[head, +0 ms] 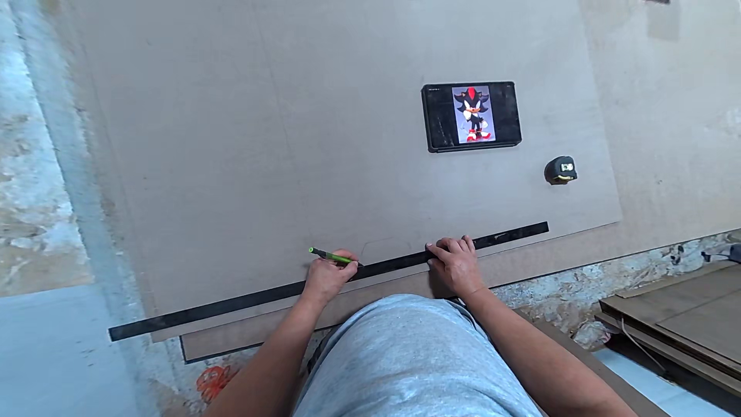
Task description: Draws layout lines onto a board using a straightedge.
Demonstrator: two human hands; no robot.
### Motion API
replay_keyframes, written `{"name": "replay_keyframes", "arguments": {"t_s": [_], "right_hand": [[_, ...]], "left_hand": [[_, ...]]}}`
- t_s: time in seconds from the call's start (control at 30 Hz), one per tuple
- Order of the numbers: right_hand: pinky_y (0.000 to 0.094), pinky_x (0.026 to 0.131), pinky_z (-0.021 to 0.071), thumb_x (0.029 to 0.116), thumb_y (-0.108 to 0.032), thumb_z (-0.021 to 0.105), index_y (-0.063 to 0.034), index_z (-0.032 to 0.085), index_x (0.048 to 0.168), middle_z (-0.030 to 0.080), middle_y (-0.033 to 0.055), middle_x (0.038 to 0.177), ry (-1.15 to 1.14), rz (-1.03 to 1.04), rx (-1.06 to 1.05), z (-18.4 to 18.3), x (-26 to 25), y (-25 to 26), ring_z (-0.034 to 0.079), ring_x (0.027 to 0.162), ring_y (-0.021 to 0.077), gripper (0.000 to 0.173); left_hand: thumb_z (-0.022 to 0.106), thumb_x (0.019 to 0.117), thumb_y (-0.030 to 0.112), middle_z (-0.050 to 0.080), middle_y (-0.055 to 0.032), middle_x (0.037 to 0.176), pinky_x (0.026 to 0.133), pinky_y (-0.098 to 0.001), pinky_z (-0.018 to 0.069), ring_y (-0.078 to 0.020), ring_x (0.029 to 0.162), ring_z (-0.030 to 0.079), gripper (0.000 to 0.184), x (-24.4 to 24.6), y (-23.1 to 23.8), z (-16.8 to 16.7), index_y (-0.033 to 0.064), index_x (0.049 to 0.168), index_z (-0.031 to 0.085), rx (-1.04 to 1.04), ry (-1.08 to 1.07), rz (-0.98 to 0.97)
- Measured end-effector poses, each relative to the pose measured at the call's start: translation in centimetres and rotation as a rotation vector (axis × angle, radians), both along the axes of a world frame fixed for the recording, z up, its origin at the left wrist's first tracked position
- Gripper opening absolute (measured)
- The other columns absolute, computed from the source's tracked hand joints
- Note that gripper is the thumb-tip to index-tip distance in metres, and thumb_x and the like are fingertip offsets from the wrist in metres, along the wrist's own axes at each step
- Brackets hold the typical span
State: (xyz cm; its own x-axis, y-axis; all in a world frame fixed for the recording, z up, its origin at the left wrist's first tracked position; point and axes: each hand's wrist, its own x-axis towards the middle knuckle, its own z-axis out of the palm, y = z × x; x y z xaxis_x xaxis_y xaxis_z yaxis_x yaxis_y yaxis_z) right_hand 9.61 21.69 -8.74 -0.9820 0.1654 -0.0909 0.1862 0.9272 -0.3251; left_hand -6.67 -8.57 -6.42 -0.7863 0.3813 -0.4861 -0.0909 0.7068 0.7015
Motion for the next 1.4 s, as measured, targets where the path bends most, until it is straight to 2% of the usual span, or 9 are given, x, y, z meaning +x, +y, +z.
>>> {"name": "replay_keyframes", "arguments": {"t_s": [0.37, 0.77, 1.0, 1.13, 1.23, 1.33, 1.4], "right_hand": [[0.0603, 0.119, 0.0309, 0.1003, -0.043, 0.062, -0.0371, 0.069, 0.132, 0.067, 0.001, 0.123, 0.015, -0.006, -0.012, -0.02, 0.02, -0.05, 0.061, 0.12, 0.022, 0.033], [0.059, 0.118, 0.0319, 0.1004, -0.044, 0.062, -0.0375, 0.07, 0.131, 0.068, 0.0003, 0.122, 0.017, -0.008, -0.006, -0.04, -0.03, -0.03, 0.062, 0.117, 0.0218, 0.032], [0.0596, 0.117, 0.0322, 0.1001, -0.043, 0.062, -0.0374, 0.07, 0.131, 0.068, 0.0002, 0.123, 0.011, -0.004, -0.011, -0.05, -0.02, -0.05, 0.062, 0.117, 0.0223, 0.032], [0.0625, 0.116, 0.0331, 0.0997, -0.041, 0.063, -0.0367, 0.069, 0.132, 0.068, 0.0022, 0.124, -0.003, 0.002, -0.02, 0.28, -0.16, -0.17, 0.063, 0.118, 0.0252, 0.033], [0.0626, 0.116, 0.0328, 0.1001, -0.042, 0.063, -0.0369, 0.069, 0.132, 0.068, 0.0021, 0.124, -0.001, -0.001, -0.013, 0.24, -0.14, -0.16, 0.062, 0.117, 0.0256, 0.033], [0.0621, 0.117, 0.0318, 0.1004, -0.042, 0.062, -0.0363, 0.07, 0.132, 0.068, 0.0023, 0.124, 0.0, -0.001, -0.01, 0.27, -0.12, -0.16, 0.062, 0.117, 0.0256, 0.033], [0.0617, 0.117, 0.032, 0.1005, -0.042, 0.062, -0.0363, 0.069, 0.132, 0.068, 0.0023, 0.124, -0.003, -0.004, -0.008, 0.28, -0.14, -0.16, 0.062, 0.117, 0.0252, 0.033]], "left_hand": [[0.073, 0.0932, 0.021, 0.074, 0.0013, 0.083, 0.071, -0.0442, 0.0572, -0.012, 0.074, 0.068, 0.005, 0.03, -0.12, -0.17, 0.0193, 0.097, 0.077, -0.005, 0.039, -0.024], [0.074, 0.0946, 0.02, 0.074, 0.0012, 0.082, 0.069, -0.0415, 0.0566, -0.0106, 0.071, 0.067, 0.005, 0.09, -0.01, 0.21, 0.0197, 0.098, 0.077, -0.009, 0.025, -0.012], [0.074, 0.094, 0.02, 0.075, 0.0012, 0.086, 0.073, -0.04, 0.0583, -0.0097, 0.075, 0.069, 0.006, 0.1, -0.22, -0.14, 0.0189, 0.099, 0.078, 0.008, 0.014, -0.01], [0.075, 0.0944, 0.019, 0.077, -0.0015, 0.091, 0.08, -0.0413, 0.0602, -0.0117, 0.081, 0.072, 0.009, 0.1, -0.16, 0.13, 0.016, 0.103, 0.078, 0.025, -0.031, 0.006], [0.075, 0.0945, 0.021, 0.077, 0.0, 0.092, 0.08, -0.039, 0.0605, -0.0103, 0.082, 0.072, 0.01, 0.1, -0.08, 0.12, 0.017, 0.103, 0.078, 0.027, -0.048, 0.014], [0.077, 0.093, 0.022, 0.077, 0.0028, 0.089, 0.075, -0.0342, 0.0611, -0.0064, 0.078, 0.071, 0.009, 0.3, -0.23, -0.31, 0.0186, 0.101, 0.079, 0.076, -0.033, 0.028], [0.077, 0.0928, 0.023, 0.078, 0.0038, 0.092, 0.077, -0.034, 0.0616, -0.0056, 0.08, 0.072, 0.01, 0.35, -0.16, -0.34, 0.0198, 0.102, 0.079, 0.087, -0.042, 0.025]]}}
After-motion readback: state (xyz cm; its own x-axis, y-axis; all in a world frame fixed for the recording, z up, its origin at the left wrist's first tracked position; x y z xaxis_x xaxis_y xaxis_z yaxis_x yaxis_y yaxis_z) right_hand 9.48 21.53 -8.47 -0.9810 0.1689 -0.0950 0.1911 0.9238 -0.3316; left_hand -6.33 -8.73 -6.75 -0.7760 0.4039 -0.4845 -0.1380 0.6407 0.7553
